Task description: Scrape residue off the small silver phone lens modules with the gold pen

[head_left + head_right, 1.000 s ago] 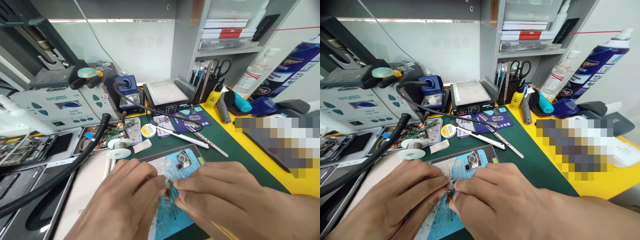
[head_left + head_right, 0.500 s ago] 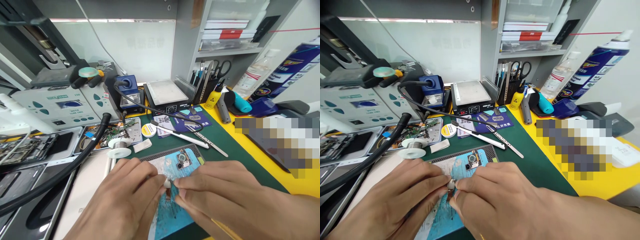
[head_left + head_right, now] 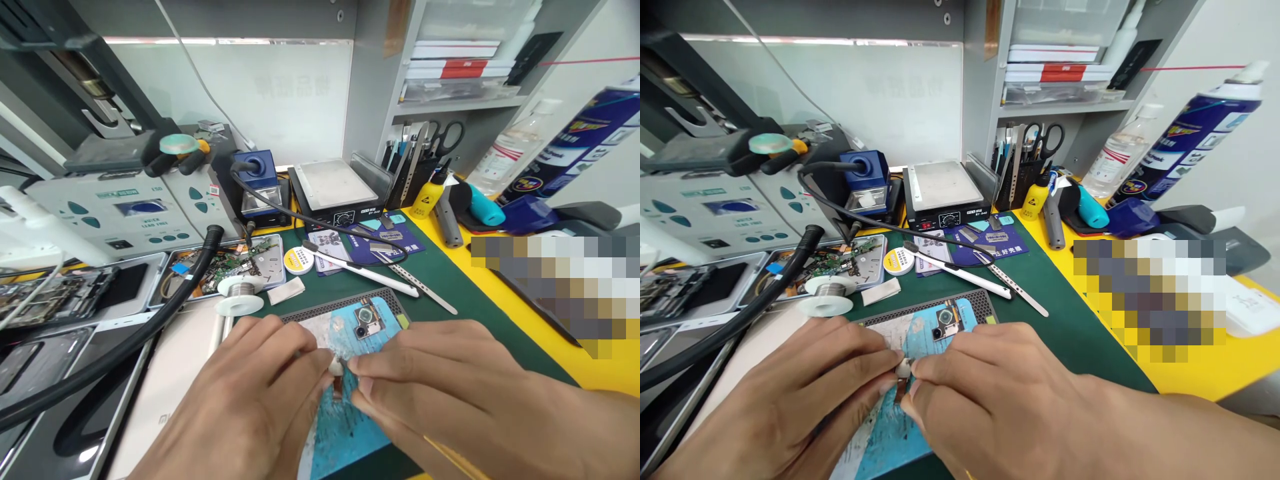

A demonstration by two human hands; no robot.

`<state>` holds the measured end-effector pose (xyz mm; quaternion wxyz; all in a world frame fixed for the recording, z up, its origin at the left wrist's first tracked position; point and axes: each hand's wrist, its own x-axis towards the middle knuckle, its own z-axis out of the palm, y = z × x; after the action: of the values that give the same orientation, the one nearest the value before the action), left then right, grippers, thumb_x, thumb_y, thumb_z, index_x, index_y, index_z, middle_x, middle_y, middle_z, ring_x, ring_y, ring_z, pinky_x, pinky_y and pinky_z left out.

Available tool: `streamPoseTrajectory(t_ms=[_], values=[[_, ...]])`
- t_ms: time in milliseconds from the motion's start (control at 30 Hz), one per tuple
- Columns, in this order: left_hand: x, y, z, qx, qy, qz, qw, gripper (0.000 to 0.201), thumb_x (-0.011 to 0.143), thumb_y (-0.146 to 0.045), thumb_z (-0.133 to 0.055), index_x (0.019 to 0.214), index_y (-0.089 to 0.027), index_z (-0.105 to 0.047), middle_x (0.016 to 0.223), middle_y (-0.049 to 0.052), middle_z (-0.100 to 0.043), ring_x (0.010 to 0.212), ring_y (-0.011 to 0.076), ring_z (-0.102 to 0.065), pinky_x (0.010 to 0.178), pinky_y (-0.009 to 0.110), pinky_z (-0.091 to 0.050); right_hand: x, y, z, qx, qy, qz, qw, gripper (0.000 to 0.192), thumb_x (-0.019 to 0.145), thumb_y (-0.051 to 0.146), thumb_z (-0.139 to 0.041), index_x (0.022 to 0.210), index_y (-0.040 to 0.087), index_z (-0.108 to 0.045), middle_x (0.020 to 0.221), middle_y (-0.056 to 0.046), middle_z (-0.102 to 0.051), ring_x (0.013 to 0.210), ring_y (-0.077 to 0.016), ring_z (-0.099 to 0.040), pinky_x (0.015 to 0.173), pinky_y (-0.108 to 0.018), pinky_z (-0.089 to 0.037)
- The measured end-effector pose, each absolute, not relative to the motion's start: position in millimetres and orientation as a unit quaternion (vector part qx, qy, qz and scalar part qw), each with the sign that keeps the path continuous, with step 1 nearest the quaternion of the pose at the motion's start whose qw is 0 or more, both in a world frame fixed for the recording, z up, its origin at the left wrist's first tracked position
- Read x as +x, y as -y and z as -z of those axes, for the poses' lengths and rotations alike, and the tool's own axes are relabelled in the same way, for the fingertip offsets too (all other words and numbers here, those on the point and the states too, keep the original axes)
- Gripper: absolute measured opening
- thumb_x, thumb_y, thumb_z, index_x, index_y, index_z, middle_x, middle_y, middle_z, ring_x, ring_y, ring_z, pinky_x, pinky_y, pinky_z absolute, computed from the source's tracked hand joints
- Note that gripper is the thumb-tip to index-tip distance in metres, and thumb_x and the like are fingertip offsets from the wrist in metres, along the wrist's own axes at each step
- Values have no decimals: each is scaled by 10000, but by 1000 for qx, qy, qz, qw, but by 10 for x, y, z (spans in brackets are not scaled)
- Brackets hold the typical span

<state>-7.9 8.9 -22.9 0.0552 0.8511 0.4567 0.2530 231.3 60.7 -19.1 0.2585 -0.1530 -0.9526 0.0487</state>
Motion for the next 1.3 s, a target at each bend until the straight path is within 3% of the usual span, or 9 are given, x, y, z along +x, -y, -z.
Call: streamPoseTrajectory(t_ms=[433, 767, 1033, 1167, 1300], values=[[-81, -125, 208, 858, -452, -238, 58, 178, 967, -171, -520, 916, -237, -677, 888, 43, -682, 784, 203, -618, 702, 341, -533, 2309, -596, 169, -147, 955, -38, 255, 294, 1054, 150, -404, 956, 182, -679, 1032, -9, -780, 833, -143, -696, 707, -303, -507], [-66, -95, 216, 855, -456, -245, 44, 205, 980, -182, -491, 913, -243, -676, 867, 41, -679, 774, 200, -623, 692, 329, -533, 2309, -610, 167, -148, 956, -50, 250, 205, 1031, 149, -478, 1022, 167, -682, 1038, -30, -774, 823, -160, -712, 692, -311, -520], [-46, -116, 183, 858, -456, -232, 45, 207, 967, -155, -501, 833, -232, -638, 847, 29, -675, 721, 187, -608, 689, 334, -534, 2312, -611, 144, -170, 932, -51, 315, 216, 1030, 136, -492, 1033, 163, -706, 1023, -36, -804, 946, -133, -754, 858, -205, -577], [-45, -94, 190, 848, -470, -239, 42, 188, 974, -188, -515, 871, -225, -668, 861, 43, -673, 775, 202, -616, 706, 349, -536, 2237, -621, 97, -222, 890, -178, 356, 130, 933, 116, -627, 943, 175, -742, 970, -33, -814, 871, -138, -780, 822, -163, -608], [-57, -45, 194, 838, -488, -239, 49, 160, 975, -203, -528, 939, -225, -683, 902, 53, -662, 810, 208, -608, 716, 352, -530, 2193, -669, 15, -352, 759, -440, 326, 37, 844, 175, -770, 846, 207, -752, 779, -1, -798, 677, -153, -769, 576, -175, -612]])
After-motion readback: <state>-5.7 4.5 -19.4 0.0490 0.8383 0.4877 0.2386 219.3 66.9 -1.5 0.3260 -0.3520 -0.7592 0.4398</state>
